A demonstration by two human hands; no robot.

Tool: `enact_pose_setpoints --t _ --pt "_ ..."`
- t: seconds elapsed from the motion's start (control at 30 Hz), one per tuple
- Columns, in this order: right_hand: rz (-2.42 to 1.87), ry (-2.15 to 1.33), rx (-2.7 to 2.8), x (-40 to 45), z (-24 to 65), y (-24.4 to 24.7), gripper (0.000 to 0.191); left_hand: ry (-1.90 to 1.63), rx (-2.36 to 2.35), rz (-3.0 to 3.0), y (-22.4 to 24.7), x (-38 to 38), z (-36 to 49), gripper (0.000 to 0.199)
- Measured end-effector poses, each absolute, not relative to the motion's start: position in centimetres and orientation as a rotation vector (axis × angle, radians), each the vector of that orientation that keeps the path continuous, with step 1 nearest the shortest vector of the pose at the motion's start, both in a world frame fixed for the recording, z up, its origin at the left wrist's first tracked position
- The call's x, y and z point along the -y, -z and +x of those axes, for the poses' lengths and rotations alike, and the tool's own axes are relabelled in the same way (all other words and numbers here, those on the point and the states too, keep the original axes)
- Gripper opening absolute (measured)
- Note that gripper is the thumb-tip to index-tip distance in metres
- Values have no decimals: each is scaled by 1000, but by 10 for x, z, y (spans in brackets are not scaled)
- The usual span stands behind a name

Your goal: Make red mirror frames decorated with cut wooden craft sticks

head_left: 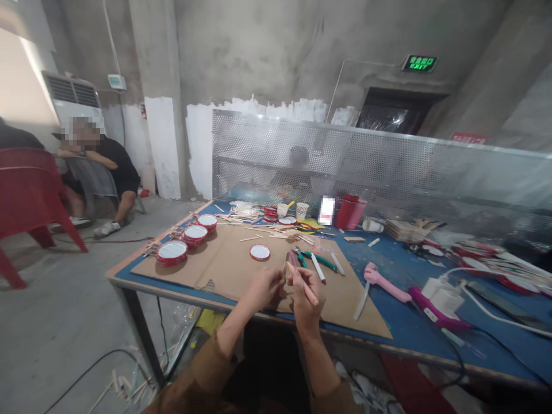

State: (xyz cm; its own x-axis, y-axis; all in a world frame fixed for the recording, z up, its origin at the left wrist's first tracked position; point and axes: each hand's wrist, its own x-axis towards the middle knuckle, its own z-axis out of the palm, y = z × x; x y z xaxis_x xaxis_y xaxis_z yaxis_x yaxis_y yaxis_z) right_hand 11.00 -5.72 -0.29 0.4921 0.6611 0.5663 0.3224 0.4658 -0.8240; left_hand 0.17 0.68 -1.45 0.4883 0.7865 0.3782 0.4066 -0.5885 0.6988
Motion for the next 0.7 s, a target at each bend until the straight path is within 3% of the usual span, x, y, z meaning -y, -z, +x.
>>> enact_pose_setpoints --t 0.7 --pt "-1184 -197 1051 58 108 1 28 -911 -1052 2179 3 1 0 11"
